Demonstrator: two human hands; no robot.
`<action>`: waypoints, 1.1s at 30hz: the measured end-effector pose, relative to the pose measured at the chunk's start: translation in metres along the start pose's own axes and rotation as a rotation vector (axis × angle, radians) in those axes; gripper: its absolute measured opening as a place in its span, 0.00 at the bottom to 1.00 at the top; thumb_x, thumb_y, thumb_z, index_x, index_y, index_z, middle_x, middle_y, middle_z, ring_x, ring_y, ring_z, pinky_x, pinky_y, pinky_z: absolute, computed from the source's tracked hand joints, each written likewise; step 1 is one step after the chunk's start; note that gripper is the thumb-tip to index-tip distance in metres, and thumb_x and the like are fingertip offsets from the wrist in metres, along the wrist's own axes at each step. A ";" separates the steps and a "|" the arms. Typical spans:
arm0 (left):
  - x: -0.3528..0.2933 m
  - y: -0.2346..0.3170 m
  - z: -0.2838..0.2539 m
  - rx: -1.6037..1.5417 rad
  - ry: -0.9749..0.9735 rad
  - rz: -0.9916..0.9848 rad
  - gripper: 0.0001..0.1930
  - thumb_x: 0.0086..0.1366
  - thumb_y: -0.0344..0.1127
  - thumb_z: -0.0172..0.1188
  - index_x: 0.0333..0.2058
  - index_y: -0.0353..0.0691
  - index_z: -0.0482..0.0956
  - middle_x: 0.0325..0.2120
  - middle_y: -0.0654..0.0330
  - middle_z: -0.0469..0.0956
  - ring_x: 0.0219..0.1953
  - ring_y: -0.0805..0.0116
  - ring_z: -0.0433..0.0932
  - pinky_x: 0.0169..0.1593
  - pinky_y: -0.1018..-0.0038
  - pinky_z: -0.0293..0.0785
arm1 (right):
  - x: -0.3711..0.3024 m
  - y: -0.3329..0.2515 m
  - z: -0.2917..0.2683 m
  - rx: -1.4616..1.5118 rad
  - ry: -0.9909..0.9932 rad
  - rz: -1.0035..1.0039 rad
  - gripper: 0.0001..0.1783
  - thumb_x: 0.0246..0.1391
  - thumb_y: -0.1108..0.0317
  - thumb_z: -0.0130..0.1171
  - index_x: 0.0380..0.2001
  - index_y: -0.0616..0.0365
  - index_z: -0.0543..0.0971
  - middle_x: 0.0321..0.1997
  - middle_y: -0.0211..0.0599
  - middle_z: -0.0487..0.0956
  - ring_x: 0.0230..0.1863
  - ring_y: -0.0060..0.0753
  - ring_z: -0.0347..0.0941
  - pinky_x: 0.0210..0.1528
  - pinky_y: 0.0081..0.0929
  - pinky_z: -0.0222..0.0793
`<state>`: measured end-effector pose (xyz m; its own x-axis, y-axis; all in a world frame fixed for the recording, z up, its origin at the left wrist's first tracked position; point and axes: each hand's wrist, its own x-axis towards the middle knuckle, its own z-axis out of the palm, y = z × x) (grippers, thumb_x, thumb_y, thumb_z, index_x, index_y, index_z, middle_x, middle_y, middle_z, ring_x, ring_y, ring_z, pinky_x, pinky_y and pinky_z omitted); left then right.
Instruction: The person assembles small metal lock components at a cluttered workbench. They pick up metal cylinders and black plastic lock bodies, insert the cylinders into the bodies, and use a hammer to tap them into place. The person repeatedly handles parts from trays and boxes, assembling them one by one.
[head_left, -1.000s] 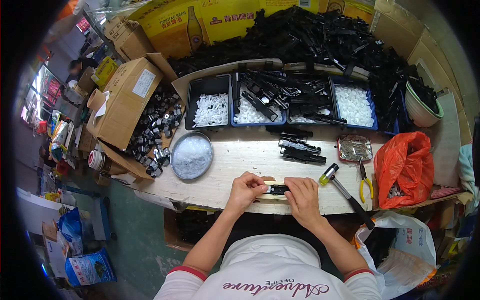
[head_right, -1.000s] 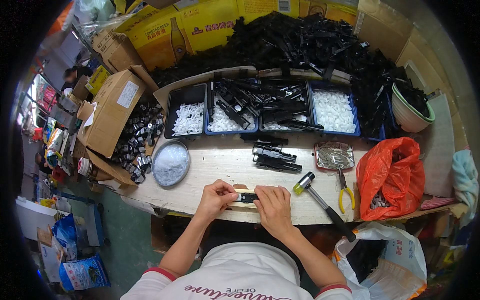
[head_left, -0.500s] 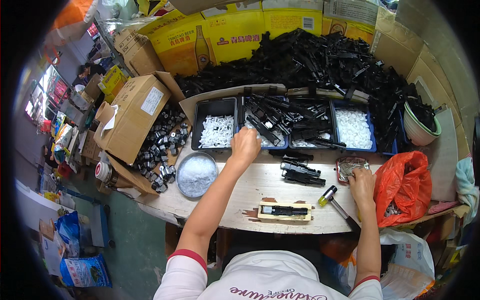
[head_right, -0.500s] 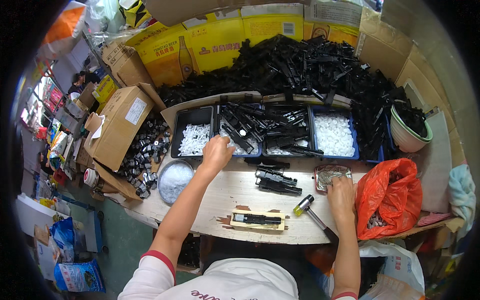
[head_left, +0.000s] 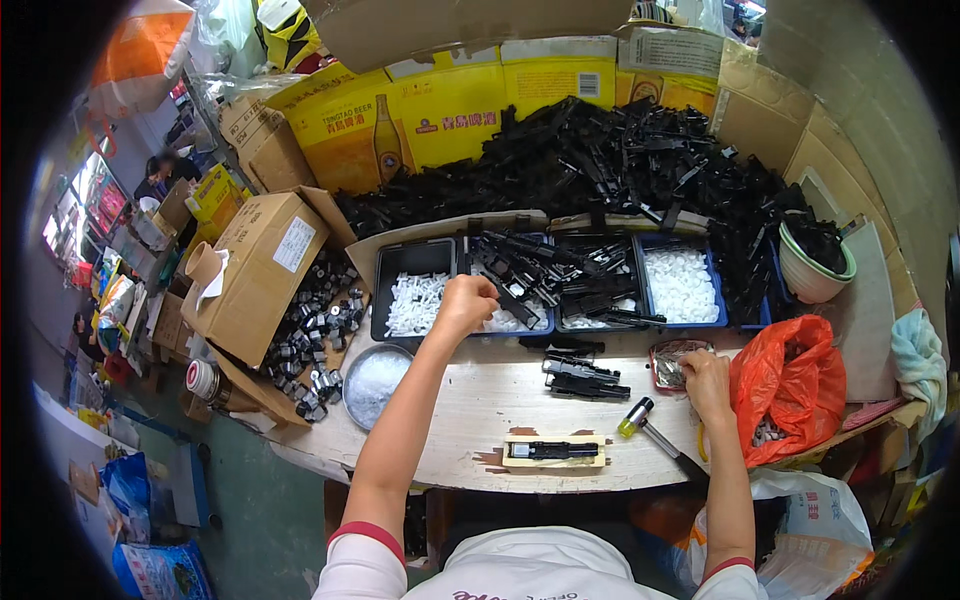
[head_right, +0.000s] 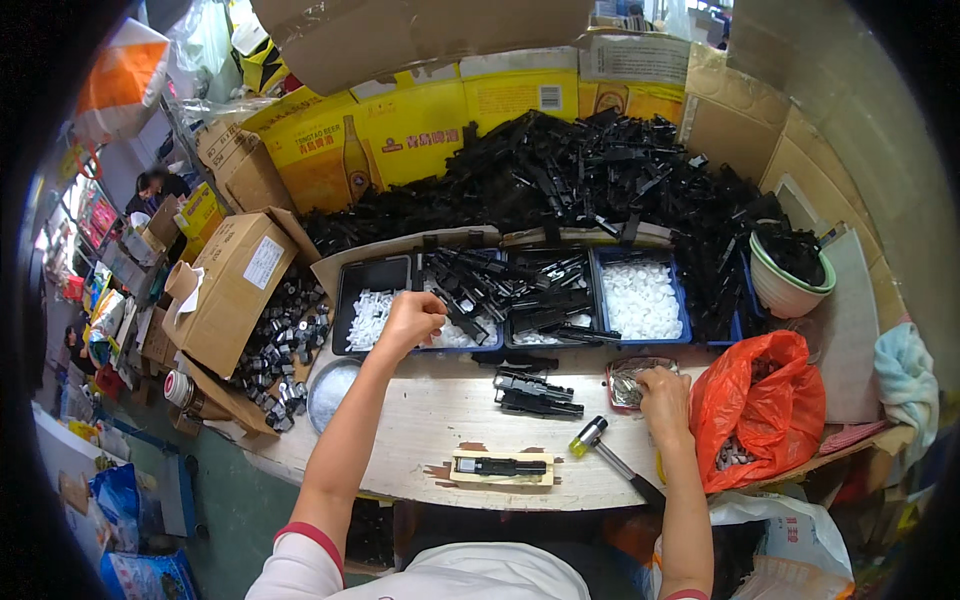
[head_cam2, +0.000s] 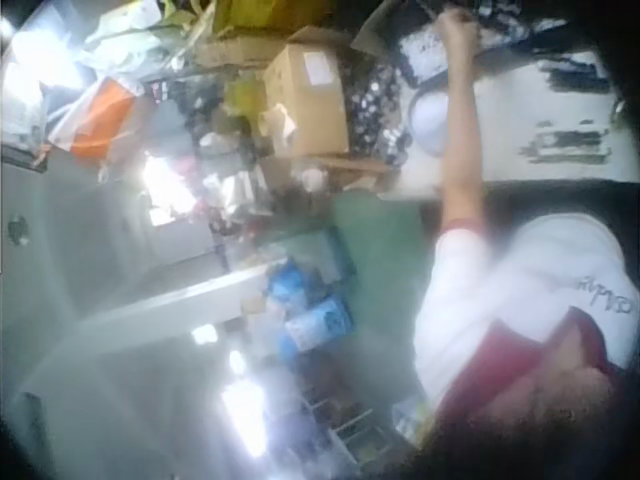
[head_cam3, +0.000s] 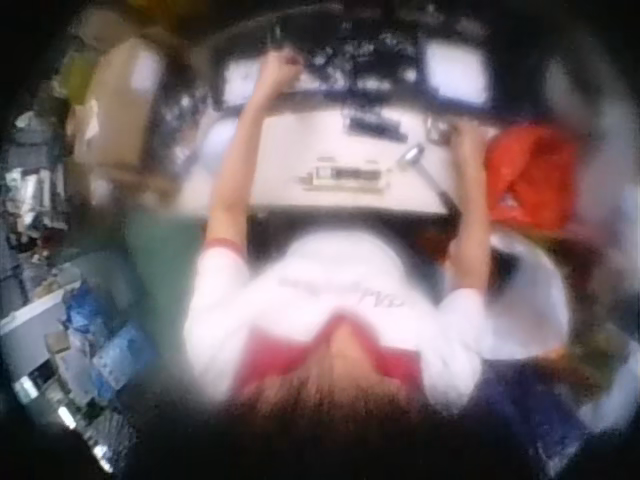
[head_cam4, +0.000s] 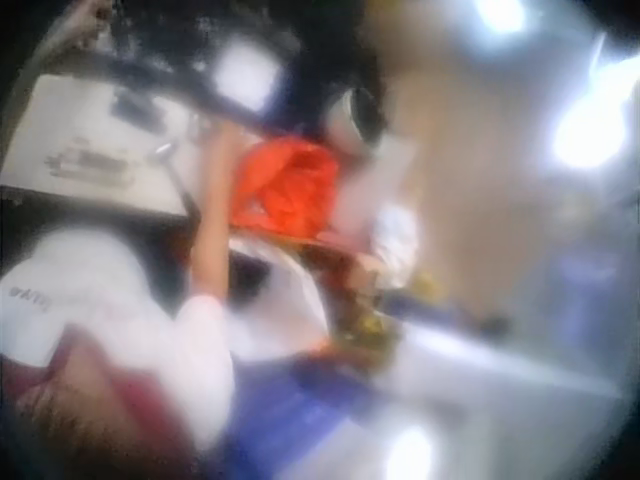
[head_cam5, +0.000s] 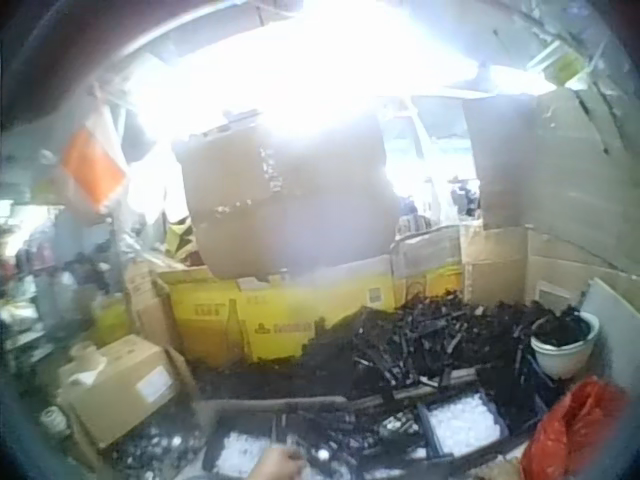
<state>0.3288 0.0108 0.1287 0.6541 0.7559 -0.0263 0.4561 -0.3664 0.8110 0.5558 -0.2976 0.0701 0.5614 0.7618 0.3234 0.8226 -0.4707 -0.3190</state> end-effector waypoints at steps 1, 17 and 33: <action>-0.004 0.004 -0.002 -0.226 -0.014 -0.069 0.05 0.46 0.22 0.57 0.25 0.30 0.78 0.20 0.53 0.78 0.24 0.67 0.78 0.29 0.74 0.75 | 0.000 0.003 0.000 0.028 0.016 -0.004 0.04 0.41 0.76 0.56 0.23 0.56 0.78 0.27 0.37 0.76 0.33 0.41 0.71 0.37 0.36 0.58; -0.155 -0.001 0.079 -1.135 -0.206 -0.059 0.10 0.53 0.18 0.58 0.36 0.31 0.76 0.33 0.51 0.78 0.33 0.65 0.79 0.36 0.70 0.79 | -0.030 -0.134 -0.002 1.127 -0.114 -0.012 0.06 0.44 0.83 0.56 0.28 0.66 0.75 0.30 0.34 0.72 0.30 0.22 0.72 0.33 0.16 0.67; -0.166 0.003 0.079 -1.112 -0.198 -0.006 0.11 0.52 0.18 0.58 0.37 0.31 0.75 0.32 0.53 0.77 0.33 0.67 0.78 0.37 0.71 0.80 | -0.033 -0.162 -0.004 1.083 -0.114 -0.106 0.05 0.43 0.80 0.58 0.27 0.62 0.77 0.28 0.32 0.75 0.30 0.23 0.71 0.32 0.19 0.66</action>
<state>0.2694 -0.1583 0.0891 0.7831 0.6204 -0.0436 -0.2664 0.3979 0.8779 0.4041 -0.2481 0.1145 0.4346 0.8383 0.3291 0.3192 0.1983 -0.9267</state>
